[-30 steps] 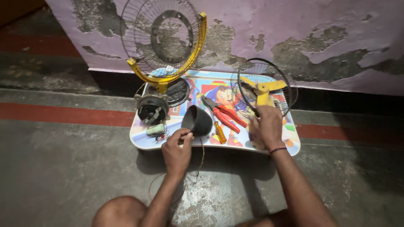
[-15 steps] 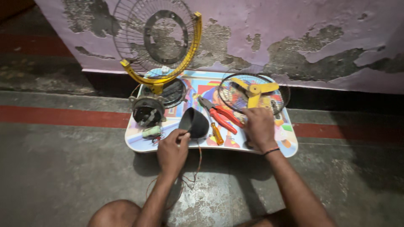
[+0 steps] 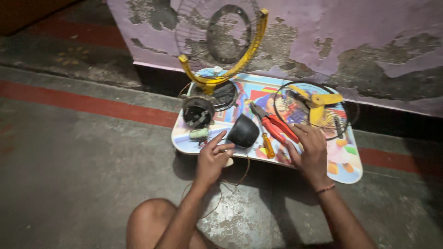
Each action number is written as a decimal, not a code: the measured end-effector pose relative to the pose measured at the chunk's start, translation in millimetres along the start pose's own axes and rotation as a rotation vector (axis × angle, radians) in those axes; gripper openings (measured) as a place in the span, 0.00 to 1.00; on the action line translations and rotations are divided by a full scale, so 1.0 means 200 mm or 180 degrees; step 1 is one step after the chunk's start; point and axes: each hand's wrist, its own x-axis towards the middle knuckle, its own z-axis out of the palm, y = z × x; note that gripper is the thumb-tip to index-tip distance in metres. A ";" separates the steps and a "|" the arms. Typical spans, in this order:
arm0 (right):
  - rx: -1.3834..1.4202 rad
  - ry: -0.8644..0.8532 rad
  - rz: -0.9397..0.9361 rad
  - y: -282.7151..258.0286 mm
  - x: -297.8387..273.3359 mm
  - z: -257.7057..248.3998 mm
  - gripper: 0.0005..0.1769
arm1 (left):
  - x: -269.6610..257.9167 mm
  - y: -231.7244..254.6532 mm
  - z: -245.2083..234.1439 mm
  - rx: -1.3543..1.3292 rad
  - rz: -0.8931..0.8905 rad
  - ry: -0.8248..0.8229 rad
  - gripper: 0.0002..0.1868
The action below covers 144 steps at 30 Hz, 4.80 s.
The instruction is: The person disassembles the motor housing of a yellow electric fan using a screwdriver and pliers. They remove screws, open the casing, and manipulate internal wires and components on a small table.
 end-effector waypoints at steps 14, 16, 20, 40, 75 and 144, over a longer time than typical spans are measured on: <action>0.0086 -0.0509 -0.0387 -0.52 0.17 0.27 0.45 | 0.00 0.26 -0.49 0.3374 0.1600 0.1216 0.21; -0.0041 -0.0665 -0.0262 -0.53 0.20 0.30 0.44 | 0.03 0.23 -0.48 0.3511 0.1792 0.0991 0.23; -0.0318 -0.0857 -0.0091 -0.49 0.20 0.31 0.41 | 0.01 0.14 -0.47 0.3505 0.1567 0.0607 0.18; 0.0965 -0.0710 -0.0049 -0.81 0.19 0.55 0.28 | 0.05 0.17 -0.45 0.3545 0.1585 0.1010 0.36; 0.0367 -0.1012 0.0454 -0.81 0.20 0.71 0.30 | 0.08 0.11 -0.45 0.3177 0.1997 0.0741 0.32; 0.1025 -0.1721 0.1490 -0.58 0.46 0.73 0.18 | 0.32 0.17 -0.39 0.2918 0.2326 0.1151 0.14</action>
